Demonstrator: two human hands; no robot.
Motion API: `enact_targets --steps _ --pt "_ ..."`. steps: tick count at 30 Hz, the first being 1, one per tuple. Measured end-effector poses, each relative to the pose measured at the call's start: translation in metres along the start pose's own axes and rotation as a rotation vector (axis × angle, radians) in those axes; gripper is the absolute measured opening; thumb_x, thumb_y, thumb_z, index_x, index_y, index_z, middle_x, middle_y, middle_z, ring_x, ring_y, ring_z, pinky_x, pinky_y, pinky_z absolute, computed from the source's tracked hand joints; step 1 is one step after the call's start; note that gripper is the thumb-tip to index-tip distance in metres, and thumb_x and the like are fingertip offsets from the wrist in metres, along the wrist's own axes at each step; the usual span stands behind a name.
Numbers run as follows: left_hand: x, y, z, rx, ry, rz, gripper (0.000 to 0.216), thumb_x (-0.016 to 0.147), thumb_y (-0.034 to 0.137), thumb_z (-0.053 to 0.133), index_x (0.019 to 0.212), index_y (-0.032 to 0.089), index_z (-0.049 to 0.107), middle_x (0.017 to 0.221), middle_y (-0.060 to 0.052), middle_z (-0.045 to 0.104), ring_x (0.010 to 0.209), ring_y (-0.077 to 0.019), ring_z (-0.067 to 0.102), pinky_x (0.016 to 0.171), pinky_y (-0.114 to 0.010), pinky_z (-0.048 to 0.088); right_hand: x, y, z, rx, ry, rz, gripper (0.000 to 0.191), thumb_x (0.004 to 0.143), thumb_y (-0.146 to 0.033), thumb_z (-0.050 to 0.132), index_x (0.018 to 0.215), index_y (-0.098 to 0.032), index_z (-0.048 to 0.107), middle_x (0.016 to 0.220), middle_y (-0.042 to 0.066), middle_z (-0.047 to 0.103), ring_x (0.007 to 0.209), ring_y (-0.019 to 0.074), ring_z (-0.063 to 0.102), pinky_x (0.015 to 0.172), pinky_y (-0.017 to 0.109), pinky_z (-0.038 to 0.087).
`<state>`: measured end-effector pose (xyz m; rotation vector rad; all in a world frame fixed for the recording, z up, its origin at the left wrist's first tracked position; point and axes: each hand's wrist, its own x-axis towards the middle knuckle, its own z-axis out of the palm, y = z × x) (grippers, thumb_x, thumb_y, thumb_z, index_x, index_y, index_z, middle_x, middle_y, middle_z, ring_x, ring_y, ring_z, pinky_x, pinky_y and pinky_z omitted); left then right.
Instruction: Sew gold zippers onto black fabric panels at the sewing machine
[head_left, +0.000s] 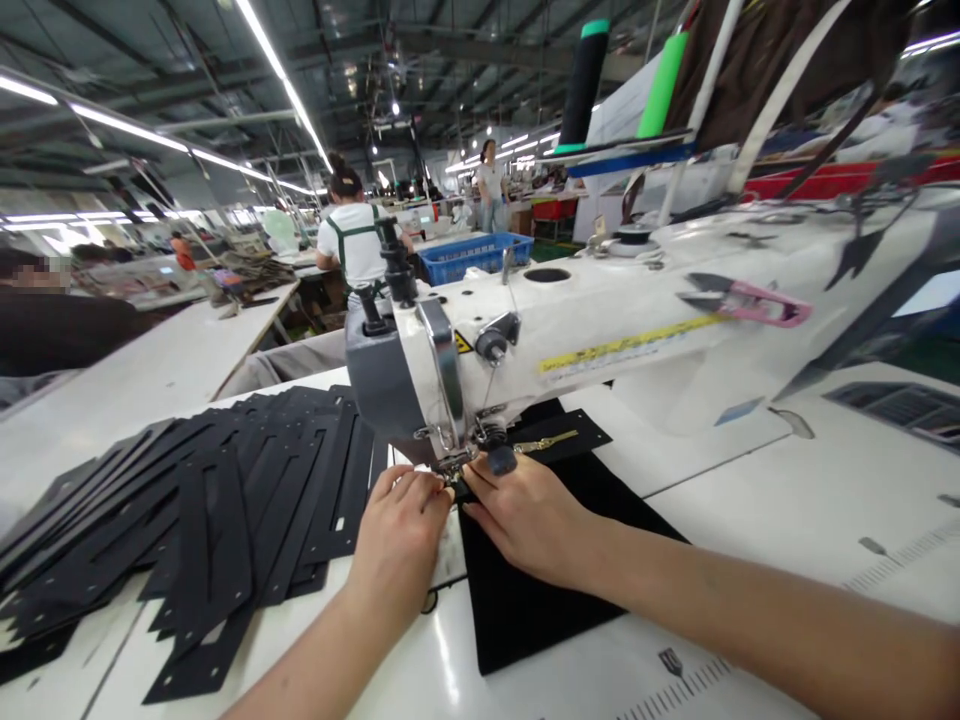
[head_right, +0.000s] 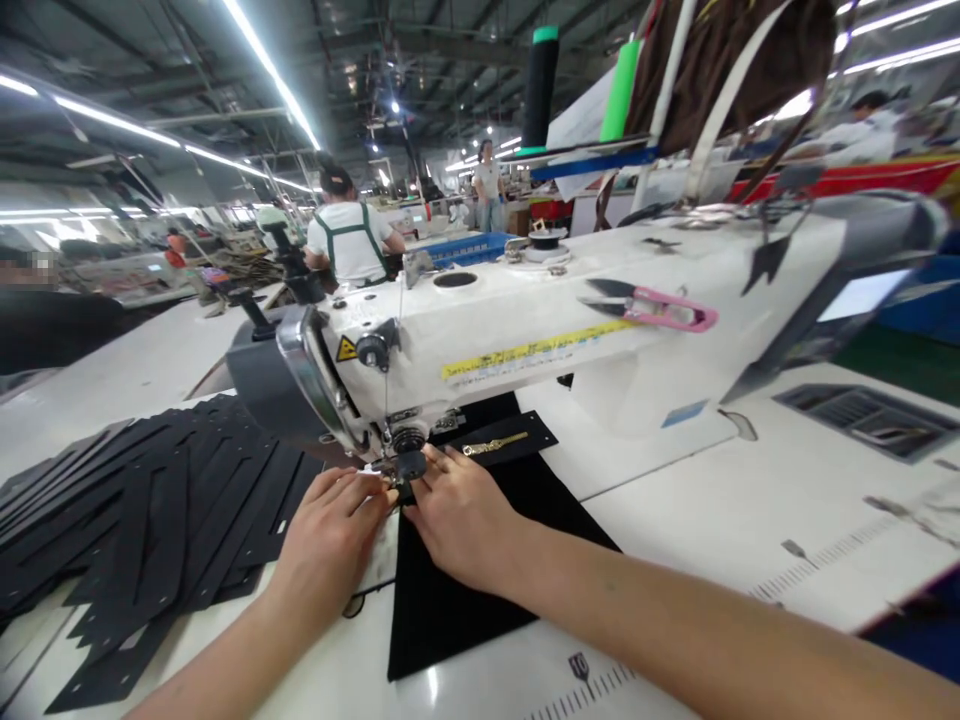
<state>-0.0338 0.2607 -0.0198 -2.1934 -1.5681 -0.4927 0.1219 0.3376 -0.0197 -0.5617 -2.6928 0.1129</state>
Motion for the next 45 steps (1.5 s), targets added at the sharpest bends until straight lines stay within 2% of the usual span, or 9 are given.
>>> enact_targets --steps 11,19,27,34,36,40,42,45 --pt "0.0 -0.001 0.002 -0.033 0.033 -0.024 0.015 0.08 0.006 0.048 0.075 0.015 0.059 0.078 -0.006 0.061 0.075 -0.0187 0.057 0.076 -0.038 0.044 0.001 0.0 0.0 0.024 0.035 -0.01 0.016 0.083 -0.016 0.046 0.096 -0.012 0.055 0.102 0.014 0.06 0.099 0.0237 0.053 0.09 0.039 0.039" --pt "-0.002 -0.002 0.009 -0.037 0.094 -0.035 0.017 0.082 0.006 0.048 0.073 0.015 0.059 0.075 -0.005 0.06 0.074 -0.0185 0.057 0.077 -0.039 0.044 0.001 -0.002 0.001 0.055 0.055 -0.005 0.023 0.083 -0.015 0.045 0.104 -0.012 0.054 0.105 0.011 0.059 0.101 0.0235 0.051 0.093 0.038 0.037" --pt "-0.004 -0.003 0.011 -0.047 0.1 -0.038 0.017 0.08 0.003 0.049 0.074 0.016 0.059 0.077 -0.005 0.062 0.075 -0.0184 0.058 0.079 -0.038 0.043 0.002 -0.002 -0.003 0.099 0.053 -0.002 0.025 0.082 -0.015 0.044 0.104 -0.012 0.054 0.105 0.01 0.058 0.099 0.0233 0.05 0.093 0.038 0.036" --pt "-0.006 -0.004 0.019 -0.044 0.134 -0.079 0.017 0.077 0.0 0.051 0.075 0.015 0.06 0.077 -0.004 0.063 0.075 -0.018 0.059 0.079 -0.038 0.042 0.002 -0.002 0.01 0.094 0.082 0.009 0.026 0.083 -0.014 0.043 0.107 -0.013 0.054 0.107 0.01 0.058 0.098 0.023 0.051 0.092 0.039 0.037" --pt "-0.005 -0.003 0.019 -0.049 0.132 -0.095 0.017 0.076 0.0 0.051 0.075 0.015 0.06 0.079 -0.004 0.064 0.076 -0.0179 0.059 0.08 -0.037 0.043 0.004 0.002 0.011 0.089 0.085 0.001 0.026 0.084 -0.014 0.043 0.108 -0.015 0.054 0.106 0.009 0.059 0.1 0.0228 0.051 0.095 0.041 0.034" --pt "-0.003 -0.003 0.01 -0.063 0.102 -0.128 0.017 0.076 0.001 0.053 0.075 0.016 0.061 0.081 -0.004 0.065 0.076 -0.0177 0.06 0.081 -0.038 0.043 0.0 0.015 0.0 -0.023 0.087 0.03 0.027 0.086 -0.019 0.044 0.11 -0.018 0.055 0.112 0.009 0.058 0.11 0.0271 0.045 0.1 0.056 0.018" --pt "-0.005 0.0 -0.001 -0.075 0.08 -0.13 0.017 0.076 0.002 0.053 0.075 0.017 0.061 0.082 -0.004 0.065 0.079 -0.0182 0.06 0.083 -0.039 0.042 -0.011 0.018 -0.009 -0.131 0.028 0.112 0.032 0.085 -0.019 0.046 0.116 -0.014 0.053 0.117 0.013 0.055 0.112 0.0313 0.044 0.096 0.058 0.026" --pt "-0.014 0.009 -0.021 -0.12 0.03 -0.108 0.016 0.077 0.007 0.054 0.081 0.02 0.062 0.09 -0.003 0.066 0.088 -0.0194 0.06 0.09 -0.042 0.039 -0.039 0.01 -0.019 -0.276 -0.09 0.17 0.049 0.076 -0.008 0.05 0.125 -0.009 0.047 0.109 0.018 0.058 0.099 0.032 0.053 0.083 0.048 0.043"
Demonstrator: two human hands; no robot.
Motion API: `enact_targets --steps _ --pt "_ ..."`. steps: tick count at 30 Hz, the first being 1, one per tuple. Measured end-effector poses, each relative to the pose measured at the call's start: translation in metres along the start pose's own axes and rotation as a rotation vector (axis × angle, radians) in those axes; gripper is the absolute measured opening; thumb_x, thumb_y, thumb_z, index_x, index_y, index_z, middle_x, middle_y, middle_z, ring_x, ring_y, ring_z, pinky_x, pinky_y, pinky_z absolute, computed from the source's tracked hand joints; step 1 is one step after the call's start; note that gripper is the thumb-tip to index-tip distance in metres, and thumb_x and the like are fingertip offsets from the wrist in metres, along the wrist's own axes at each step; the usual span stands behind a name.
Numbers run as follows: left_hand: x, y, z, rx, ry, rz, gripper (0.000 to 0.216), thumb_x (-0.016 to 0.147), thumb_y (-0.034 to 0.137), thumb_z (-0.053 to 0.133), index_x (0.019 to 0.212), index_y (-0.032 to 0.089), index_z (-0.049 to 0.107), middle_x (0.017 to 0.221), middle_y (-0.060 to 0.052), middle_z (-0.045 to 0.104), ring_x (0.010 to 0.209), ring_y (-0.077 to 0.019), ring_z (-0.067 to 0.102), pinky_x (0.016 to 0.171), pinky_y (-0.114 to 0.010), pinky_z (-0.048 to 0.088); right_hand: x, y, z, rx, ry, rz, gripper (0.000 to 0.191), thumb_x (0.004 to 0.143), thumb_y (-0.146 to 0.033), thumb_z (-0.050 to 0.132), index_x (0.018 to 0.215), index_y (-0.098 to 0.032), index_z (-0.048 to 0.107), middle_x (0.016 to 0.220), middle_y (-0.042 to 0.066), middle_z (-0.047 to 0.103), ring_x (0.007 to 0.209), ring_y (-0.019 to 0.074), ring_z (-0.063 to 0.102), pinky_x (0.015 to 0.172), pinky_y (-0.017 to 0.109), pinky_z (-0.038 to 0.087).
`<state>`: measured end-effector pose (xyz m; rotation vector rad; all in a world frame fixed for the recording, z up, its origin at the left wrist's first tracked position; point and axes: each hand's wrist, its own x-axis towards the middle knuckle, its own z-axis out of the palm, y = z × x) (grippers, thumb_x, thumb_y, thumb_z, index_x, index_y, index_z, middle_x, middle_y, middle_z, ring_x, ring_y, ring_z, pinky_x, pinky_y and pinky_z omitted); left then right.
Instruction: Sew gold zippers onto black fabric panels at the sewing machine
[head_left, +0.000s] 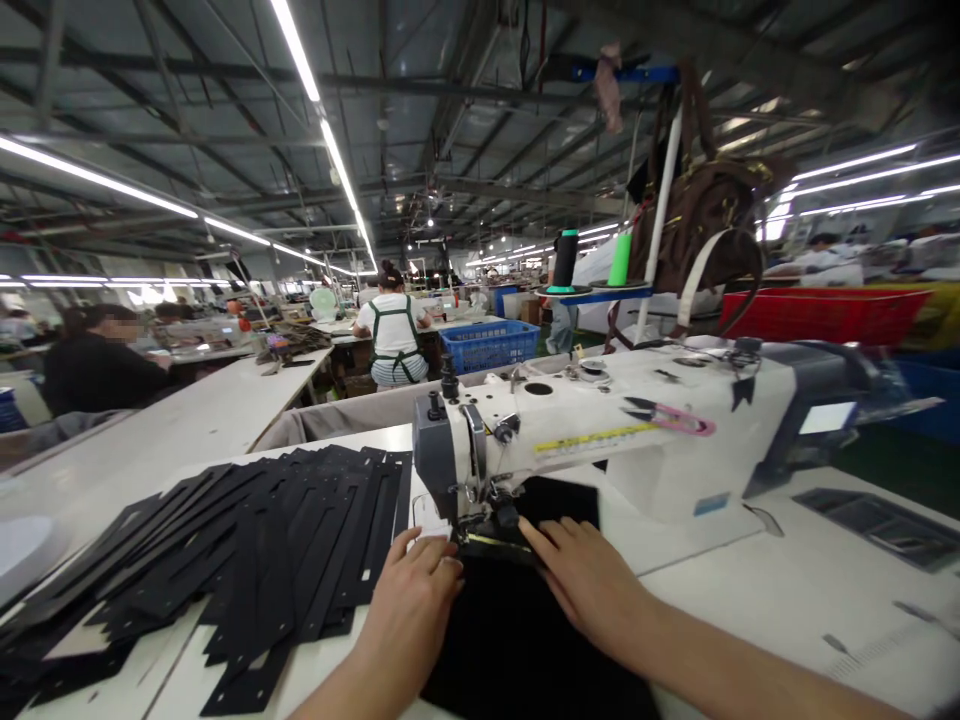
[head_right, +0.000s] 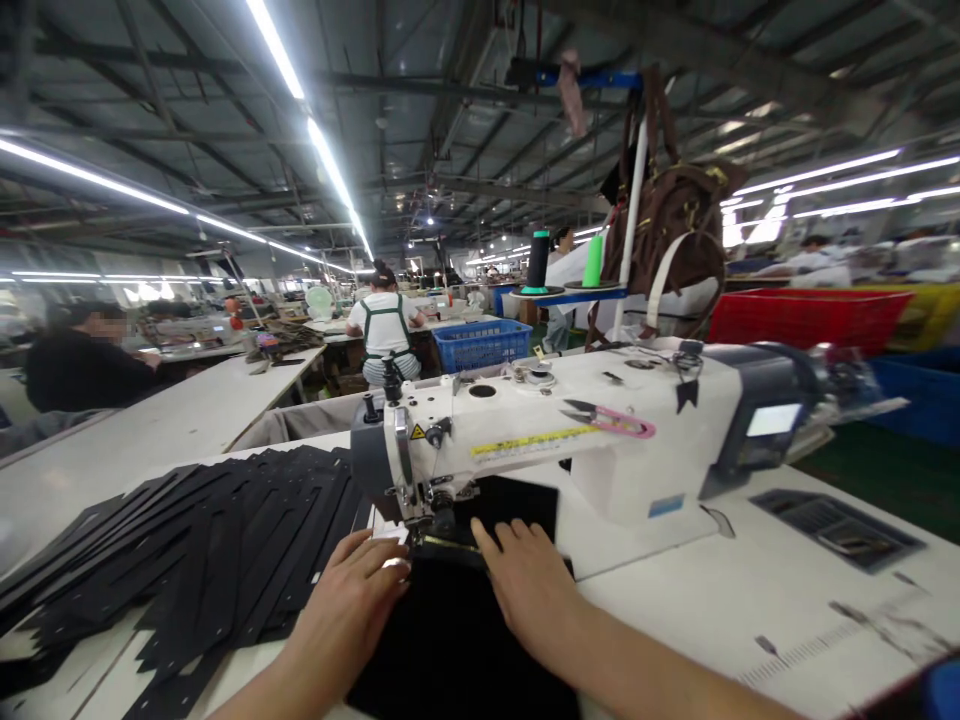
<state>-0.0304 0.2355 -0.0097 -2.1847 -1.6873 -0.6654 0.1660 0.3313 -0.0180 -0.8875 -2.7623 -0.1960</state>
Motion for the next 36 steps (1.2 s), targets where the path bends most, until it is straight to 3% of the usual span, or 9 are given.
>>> enact_targets --steps 3,7,12,16,19,23,29,33,36 --pt "-0.016 0.014 -0.016 -0.067 -0.104 0.007 0.017 0.077 0.012 0.054 0.088 0.022 0.062 0.097 -0.002 0.065 0.095 -0.0213 0.059 0.093 -0.045 0.037 -0.034 -0.014 -0.005 -0.039 -0.006 -0.093 0.05 0.065 -0.005 0.053 0.115 -0.009 0.057 0.092 0.015 0.063 0.085 0.0305 0.058 0.074 0.041 0.049" --pt "-0.032 0.028 -0.025 -0.1 -0.2 -0.081 0.025 0.076 0.012 0.056 0.099 0.022 0.061 0.112 -0.004 0.061 0.104 -0.0248 0.055 0.095 -0.048 0.036 -0.055 -0.028 -0.016 0.163 0.069 -0.113 0.037 0.069 -0.004 0.045 0.099 -0.016 0.064 0.099 0.012 0.061 0.084 0.0249 0.058 0.071 0.035 0.049" --pt "-0.031 0.045 -0.026 -0.205 -0.244 -0.164 0.034 0.078 0.01 0.054 0.109 0.022 0.058 0.121 -0.005 0.056 0.111 -0.0261 0.05 0.098 -0.049 0.034 -0.035 -0.018 -0.049 0.713 0.036 0.052 0.024 0.082 -0.021 0.043 0.073 -0.018 0.065 0.081 0.005 0.064 0.081 0.0203 0.057 0.077 0.031 0.044" --pt "-0.021 0.056 -0.024 -0.443 -0.225 -0.199 0.024 0.077 0.007 0.054 0.094 0.021 0.064 0.101 -0.002 0.066 0.095 -0.0205 0.058 0.084 -0.035 0.045 -0.012 -0.003 -0.068 0.963 -0.079 0.262 0.041 0.083 -0.045 0.039 0.058 -0.017 0.054 0.053 0.0 0.051 0.057 0.0168 0.052 0.055 0.027 0.039" --pt "-0.015 0.054 -0.021 -0.535 -0.069 -0.228 0.023 0.078 0.005 0.052 0.09 0.021 0.063 0.09 0.0 0.067 0.084 -0.0162 0.06 0.078 -0.029 0.046 -0.007 0.001 -0.07 0.911 -0.035 0.239 0.042 0.083 -0.048 0.038 0.055 -0.018 0.046 0.049 -0.002 0.042 0.052 0.0148 0.046 0.049 0.026 0.034" --pt "-0.008 0.045 -0.017 -0.411 0.11 -0.175 0.024 0.075 0.007 0.059 0.094 0.021 0.061 0.094 -0.003 0.063 0.087 -0.0195 0.056 0.077 -0.033 0.043 -0.011 -0.005 -0.074 0.799 0.08 0.01 0.031 0.088 -0.032 0.04 0.063 -0.018 0.053 0.073 0.003 0.058 0.074 0.0173 0.053 0.068 0.028 0.04" --pt "0.01 0.039 -0.011 -0.226 0.145 0.079 0.009 0.083 0.017 0.055 0.075 0.018 0.058 0.079 -0.001 0.061 0.073 -0.016 0.053 0.067 -0.031 0.037 -0.022 -0.018 -0.077 0.42 0.311 -0.249 0.027 0.09 -0.02 0.038 0.068 -0.016 0.052 0.069 0.005 0.054 0.068 0.0183 0.048 0.065 0.032 0.039" --pt "0.01 0.036 -0.015 -0.242 0.144 0.068 0.013 0.087 0.014 0.046 0.08 0.018 0.057 0.082 -0.002 0.06 0.076 -0.0158 0.053 0.069 -0.031 0.037 -0.035 -0.023 -0.063 0.284 0.443 -0.277 0.027 0.088 -0.037 0.045 0.085 -0.013 0.058 0.084 0.01 0.059 0.075 0.0228 0.052 0.066 0.035 0.041" --pt "0.006 0.034 -0.019 -0.286 0.151 0.012 0.009 0.085 0.013 0.048 0.085 0.019 0.055 0.088 -0.003 0.059 0.082 -0.0171 0.053 0.072 -0.032 0.039 -0.036 -0.022 -0.058 0.24 0.439 -0.31 0.023 0.089 -0.019 0.037 0.09 -0.014 0.059 0.078 0.008 0.06 0.069 0.0194 0.053 0.063 0.031 0.041"
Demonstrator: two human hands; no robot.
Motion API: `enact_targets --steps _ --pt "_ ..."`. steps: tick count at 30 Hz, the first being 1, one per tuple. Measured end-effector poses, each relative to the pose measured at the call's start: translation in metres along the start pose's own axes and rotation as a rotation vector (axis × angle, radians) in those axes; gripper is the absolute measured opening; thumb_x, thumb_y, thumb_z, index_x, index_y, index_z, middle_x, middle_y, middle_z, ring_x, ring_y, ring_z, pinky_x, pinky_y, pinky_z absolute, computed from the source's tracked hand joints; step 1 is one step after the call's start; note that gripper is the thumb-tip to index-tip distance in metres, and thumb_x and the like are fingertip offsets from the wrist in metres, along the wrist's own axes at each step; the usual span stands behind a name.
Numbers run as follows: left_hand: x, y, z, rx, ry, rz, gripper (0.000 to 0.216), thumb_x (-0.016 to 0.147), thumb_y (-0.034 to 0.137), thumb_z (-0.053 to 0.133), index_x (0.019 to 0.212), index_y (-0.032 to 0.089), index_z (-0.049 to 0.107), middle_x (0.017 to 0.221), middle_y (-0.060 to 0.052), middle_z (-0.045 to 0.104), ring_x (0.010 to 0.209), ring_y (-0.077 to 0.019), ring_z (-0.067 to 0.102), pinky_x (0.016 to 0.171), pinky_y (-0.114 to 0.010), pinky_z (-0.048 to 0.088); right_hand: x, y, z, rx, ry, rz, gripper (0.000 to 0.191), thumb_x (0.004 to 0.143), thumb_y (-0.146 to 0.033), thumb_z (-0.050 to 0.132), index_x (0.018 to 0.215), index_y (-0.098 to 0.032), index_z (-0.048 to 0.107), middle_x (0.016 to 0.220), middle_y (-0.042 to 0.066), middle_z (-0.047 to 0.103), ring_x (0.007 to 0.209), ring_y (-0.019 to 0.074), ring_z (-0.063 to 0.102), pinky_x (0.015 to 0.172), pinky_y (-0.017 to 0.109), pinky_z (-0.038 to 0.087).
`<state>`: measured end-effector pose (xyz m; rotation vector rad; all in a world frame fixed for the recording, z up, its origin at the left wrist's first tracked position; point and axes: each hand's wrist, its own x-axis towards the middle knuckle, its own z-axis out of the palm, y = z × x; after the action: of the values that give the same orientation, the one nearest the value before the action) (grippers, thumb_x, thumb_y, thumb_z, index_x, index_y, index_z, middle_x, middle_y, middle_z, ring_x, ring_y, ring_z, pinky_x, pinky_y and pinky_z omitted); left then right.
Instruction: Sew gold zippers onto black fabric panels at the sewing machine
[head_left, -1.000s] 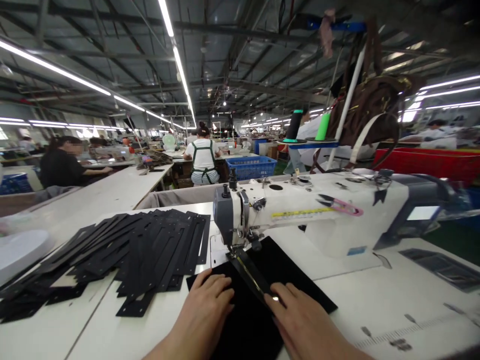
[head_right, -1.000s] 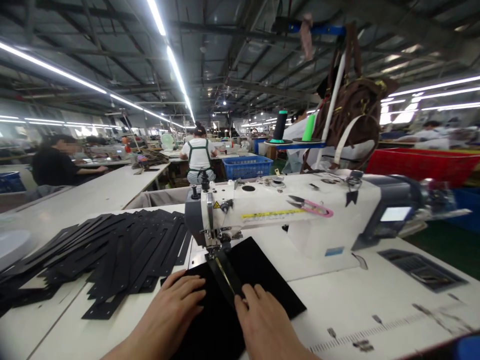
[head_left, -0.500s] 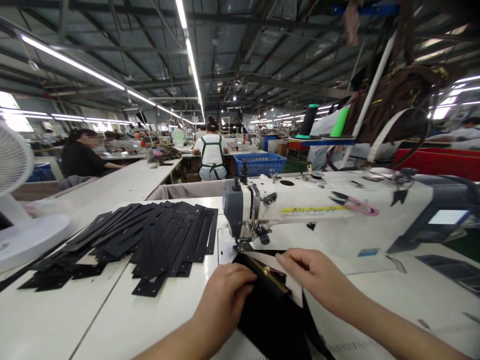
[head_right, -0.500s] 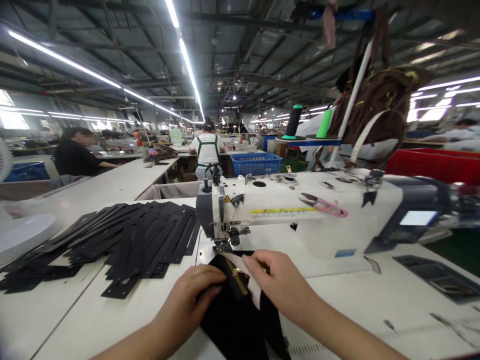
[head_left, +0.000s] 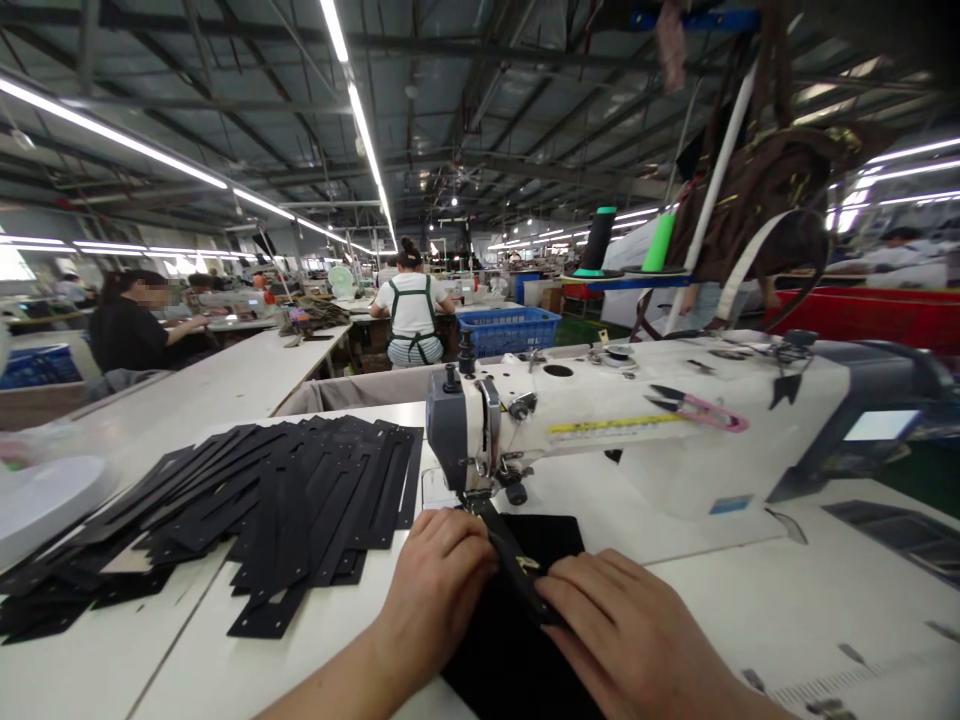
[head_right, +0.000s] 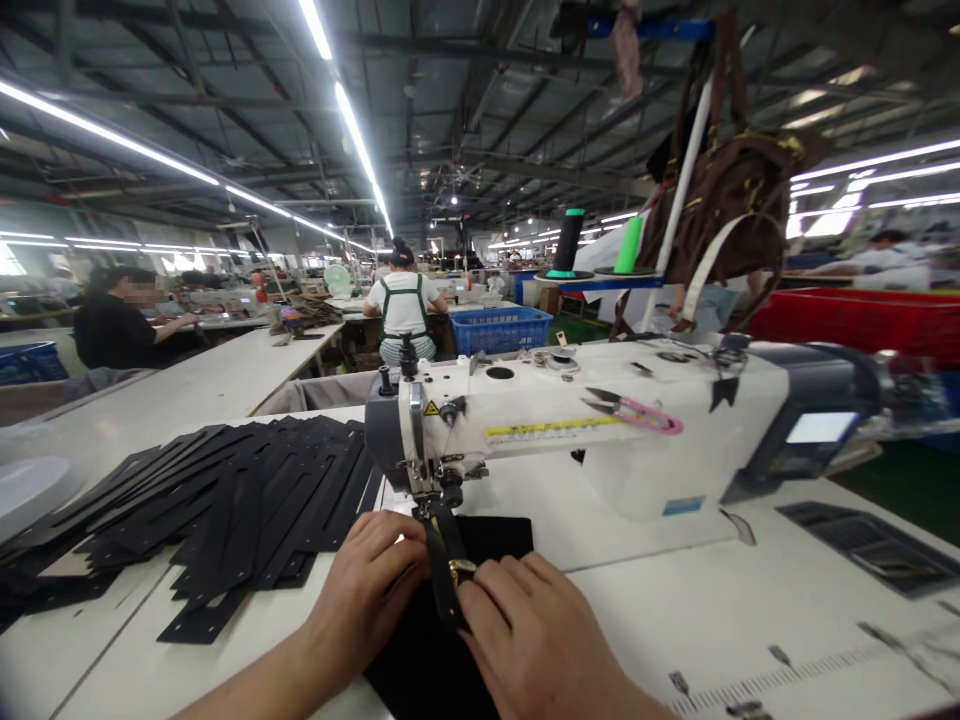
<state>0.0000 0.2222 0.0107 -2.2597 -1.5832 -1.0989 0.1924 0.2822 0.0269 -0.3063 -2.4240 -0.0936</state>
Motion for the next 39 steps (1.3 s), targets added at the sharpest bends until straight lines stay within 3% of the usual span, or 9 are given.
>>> enact_targets --steps 5,10,14,19,26,30,33,35,39 --pt "0.003 -0.002 0.0 -0.024 0.043 -0.017 0.034 0.078 0.023 0.063 0.107 0.019 0.046 0.102 -0.008 0.058 0.095 -0.0217 0.053 0.082 -0.037 0.04 0.013 0.01 -0.005 0.136 -0.077 0.115 0.021 0.087 -0.014 0.038 0.085 -0.016 0.059 0.071 0.005 0.06 0.065 0.0177 0.055 0.06 0.029 0.04" --pt "0.017 -0.006 0.004 -0.076 0.026 -0.019 0.007 0.078 0.019 0.064 0.082 0.02 0.058 0.079 -0.001 0.064 0.076 -0.0176 0.058 0.07 -0.031 0.042 0.017 0.015 -0.013 0.295 -0.148 0.37 0.007 0.083 -0.02 0.052 0.081 -0.019 0.058 0.072 0.001 0.061 0.064 0.0158 0.057 0.06 0.026 0.041" --pt "0.023 -0.009 0.002 -0.27 -0.086 -0.126 0.007 0.073 0.019 0.068 0.076 0.019 0.063 0.076 0.0 0.064 0.074 -0.0162 0.059 0.069 -0.027 0.045 0.009 0.015 -0.02 0.428 -0.202 0.498 0.004 0.079 -0.019 0.06 0.082 -0.021 0.059 0.072 -0.003 0.061 0.066 0.0139 0.057 0.061 0.023 0.042" --pt "0.029 -0.012 -0.006 -0.429 -0.247 -0.102 0.011 0.082 0.015 0.057 0.087 0.019 0.066 0.085 -0.003 0.065 0.081 -0.0146 0.06 0.074 -0.025 0.046 0.004 0.02 -0.022 0.526 -0.189 0.417 0.009 0.084 -0.019 0.053 0.082 -0.021 0.062 0.075 -0.001 0.061 0.07 0.013 0.058 0.064 0.022 0.043" --pt "0.024 -0.004 -0.009 -0.089 -0.164 0.045 0.016 0.083 0.017 0.053 0.093 0.022 0.064 0.088 -0.003 0.065 0.082 -0.0174 0.059 0.076 -0.032 0.044 0.009 0.024 -0.019 0.532 -0.117 0.347 0.016 0.088 -0.022 0.046 0.085 -0.021 0.062 0.075 0.001 0.06 0.069 0.0141 0.057 0.065 0.024 0.045" --pt "0.023 -0.001 -0.01 -0.049 -0.147 0.025 0.022 0.085 0.014 0.045 0.097 0.022 0.062 0.091 -0.004 0.065 0.082 -0.0163 0.06 0.075 -0.029 0.046 0.001 0.018 -0.019 0.497 -0.167 0.475 0.016 0.084 -0.026 0.049 0.097 -0.021 0.059 0.085 0.003 0.063 0.079 0.0176 0.06 0.073 0.028 0.048" --pt "0.025 -0.002 -0.012 -0.06 -0.145 -0.008 0.024 0.084 0.012 0.043 0.095 0.021 0.062 0.09 -0.004 0.065 0.082 -0.0158 0.061 0.073 -0.026 0.048 -0.014 0.015 -0.019 0.384 -0.241 0.458 0.03 0.078 -0.019 0.049 0.108 -0.02 0.053 0.1 0.006 0.062 0.09 0.0194 0.059 0.08 0.03 0.048" --pt "0.027 -0.003 -0.012 -0.058 -0.146 -0.012 0.024 0.084 0.011 0.042 0.093 0.02 0.062 0.088 -0.004 0.065 0.082 -0.0162 0.06 0.073 -0.027 0.048 -0.021 0.023 -0.023 0.269 -0.255 0.349 0.028 0.078 -0.013 0.042 0.1 -0.019 0.057 0.094 0.006 0.063 0.085 0.0186 0.06 0.074 0.029 0.05" --pt "0.026 -0.005 -0.015 -0.03 -0.101 -0.046 0.021 0.083 0.011 0.041 0.09 0.019 0.06 0.087 -0.005 0.064 0.082 -0.0178 0.06 0.074 -0.029 0.047 -0.02 0.051 -0.048 -0.113 -0.048 0.159 0.032 0.081 -0.008 0.032 0.092 -0.017 0.06 0.081 0.009 0.063 0.073 0.0226 0.059 0.064 0.038 0.048"
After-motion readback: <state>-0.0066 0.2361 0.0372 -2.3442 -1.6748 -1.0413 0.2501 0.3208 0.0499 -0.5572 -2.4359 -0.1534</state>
